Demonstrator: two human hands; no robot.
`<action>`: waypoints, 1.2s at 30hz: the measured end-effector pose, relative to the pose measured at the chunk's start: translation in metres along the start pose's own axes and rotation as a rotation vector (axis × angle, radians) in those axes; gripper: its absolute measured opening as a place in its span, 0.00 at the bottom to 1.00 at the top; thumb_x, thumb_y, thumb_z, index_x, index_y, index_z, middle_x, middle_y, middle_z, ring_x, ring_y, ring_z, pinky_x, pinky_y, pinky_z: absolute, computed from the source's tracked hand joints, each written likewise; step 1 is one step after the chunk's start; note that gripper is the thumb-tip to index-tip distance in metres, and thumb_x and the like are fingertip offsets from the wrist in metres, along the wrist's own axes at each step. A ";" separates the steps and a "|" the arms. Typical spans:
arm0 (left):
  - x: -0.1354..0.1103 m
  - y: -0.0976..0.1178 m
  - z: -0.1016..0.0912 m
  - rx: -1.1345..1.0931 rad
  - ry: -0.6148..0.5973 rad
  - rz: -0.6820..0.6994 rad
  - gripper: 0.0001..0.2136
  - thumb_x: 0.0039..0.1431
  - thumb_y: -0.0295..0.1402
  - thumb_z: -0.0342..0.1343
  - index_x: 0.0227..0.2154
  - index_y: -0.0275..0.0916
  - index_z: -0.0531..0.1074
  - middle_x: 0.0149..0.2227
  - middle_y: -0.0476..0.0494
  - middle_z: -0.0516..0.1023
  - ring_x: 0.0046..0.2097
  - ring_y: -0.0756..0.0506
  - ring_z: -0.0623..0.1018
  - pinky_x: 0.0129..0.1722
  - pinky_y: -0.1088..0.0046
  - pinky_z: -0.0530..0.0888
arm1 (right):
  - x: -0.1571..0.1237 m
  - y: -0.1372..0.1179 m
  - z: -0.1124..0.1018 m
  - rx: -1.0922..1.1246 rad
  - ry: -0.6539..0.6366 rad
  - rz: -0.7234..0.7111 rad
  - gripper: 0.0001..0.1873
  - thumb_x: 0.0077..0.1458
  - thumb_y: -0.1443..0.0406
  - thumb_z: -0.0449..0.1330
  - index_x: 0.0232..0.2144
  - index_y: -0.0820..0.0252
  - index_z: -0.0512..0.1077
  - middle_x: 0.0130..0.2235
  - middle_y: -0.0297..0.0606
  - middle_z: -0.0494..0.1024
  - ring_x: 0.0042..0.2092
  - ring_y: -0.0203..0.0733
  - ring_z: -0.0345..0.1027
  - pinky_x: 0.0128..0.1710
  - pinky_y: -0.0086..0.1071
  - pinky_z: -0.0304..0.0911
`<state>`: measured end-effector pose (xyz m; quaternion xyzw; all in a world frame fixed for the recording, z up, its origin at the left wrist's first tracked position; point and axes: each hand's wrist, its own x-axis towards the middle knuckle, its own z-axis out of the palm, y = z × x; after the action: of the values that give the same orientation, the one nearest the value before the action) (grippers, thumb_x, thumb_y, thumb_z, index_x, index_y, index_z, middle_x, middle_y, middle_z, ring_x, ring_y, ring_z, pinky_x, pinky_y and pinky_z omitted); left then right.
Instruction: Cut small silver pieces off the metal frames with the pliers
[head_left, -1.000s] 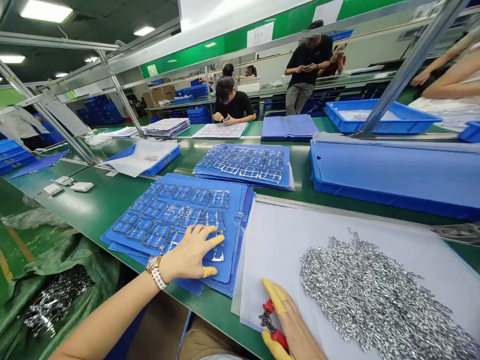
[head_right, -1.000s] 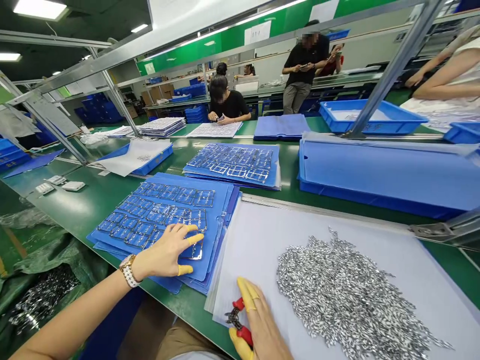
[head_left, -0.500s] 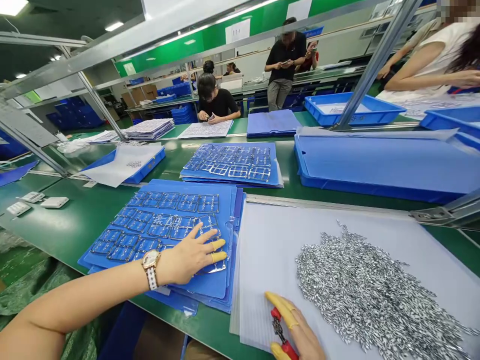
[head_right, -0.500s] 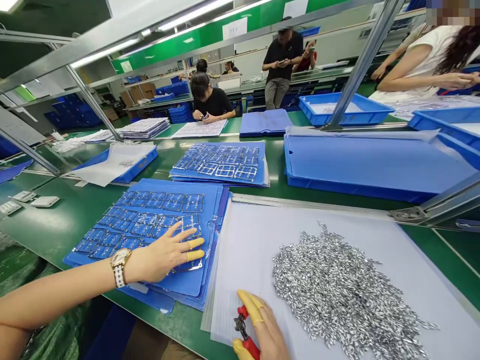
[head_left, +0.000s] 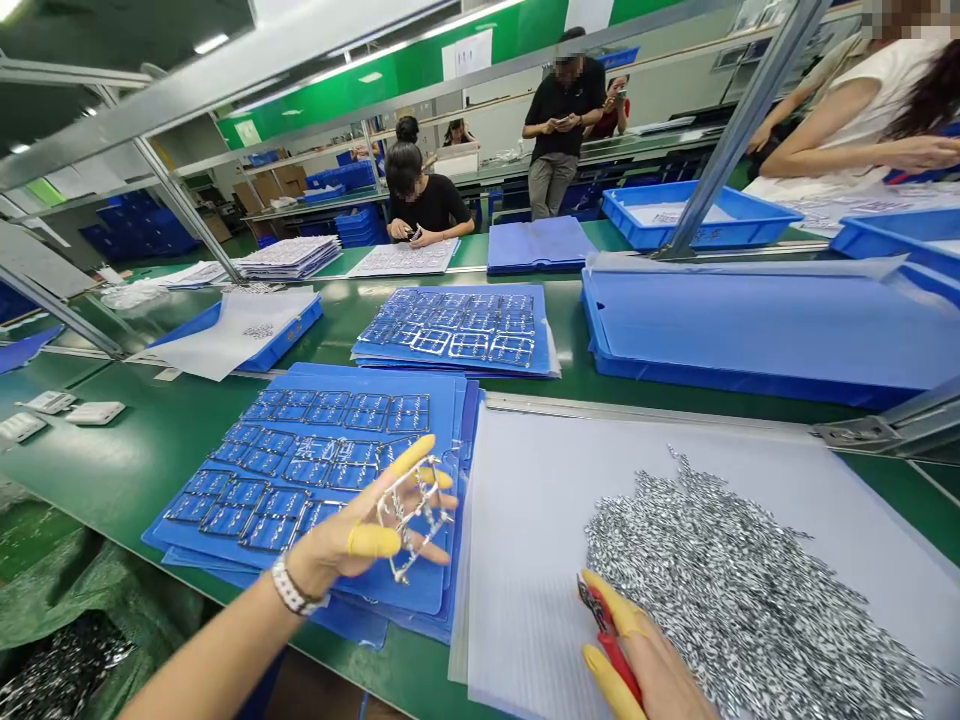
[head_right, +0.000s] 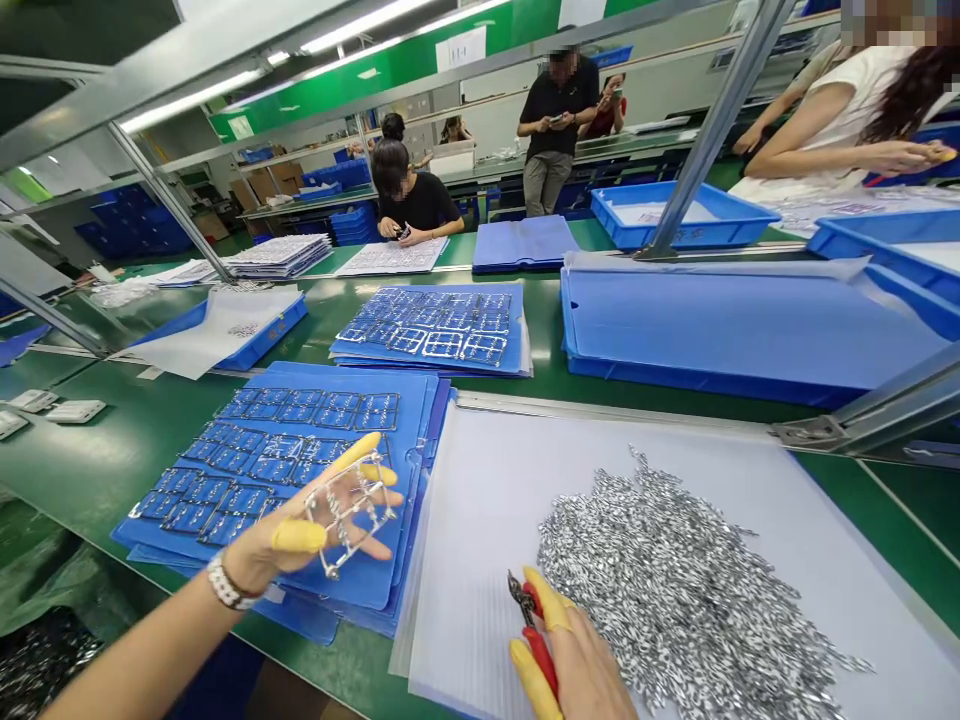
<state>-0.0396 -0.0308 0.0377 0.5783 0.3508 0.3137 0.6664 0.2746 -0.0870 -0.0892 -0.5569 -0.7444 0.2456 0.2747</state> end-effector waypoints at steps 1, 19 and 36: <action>0.006 -0.007 0.009 -0.223 0.025 0.017 0.46 0.45 0.57 0.55 0.64 0.56 0.37 0.65 0.38 0.50 0.62 0.28 0.58 0.43 0.45 0.72 | 0.005 0.003 0.000 -0.029 0.004 -0.027 0.28 0.59 0.56 0.51 0.60 0.50 0.55 0.52 0.42 0.72 0.50 0.48 0.69 0.46 0.41 0.67; 0.108 -0.073 0.101 -0.966 0.309 -0.051 0.23 0.58 0.40 0.49 0.54 0.37 0.67 0.47 0.35 0.77 0.48 0.37 0.76 0.48 0.59 0.69 | 0.054 -0.051 -0.028 -0.472 0.197 -0.116 0.16 0.53 0.64 0.56 0.46 0.59 0.68 0.33 0.40 0.75 0.36 0.47 0.70 0.36 0.39 0.63; 0.108 -0.085 0.097 -0.926 0.457 -0.030 0.27 0.58 0.51 0.48 0.51 0.36 0.71 0.48 0.35 0.77 0.50 0.37 0.75 0.52 0.59 0.67 | 0.070 -0.069 -0.026 -0.550 0.102 -0.109 0.16 0.52 0.61 0.58 0.44 0.57 0.69 0.33 0.40 0.76 0.36 0.47 0.69 0.34 0.38 0.59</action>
<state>0.1025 -0.0068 -0.0497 0.1346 0.3200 0.5447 0.7634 0.2285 -0.0360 -0.0144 -0.5814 -0.7970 -0.0093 0.1633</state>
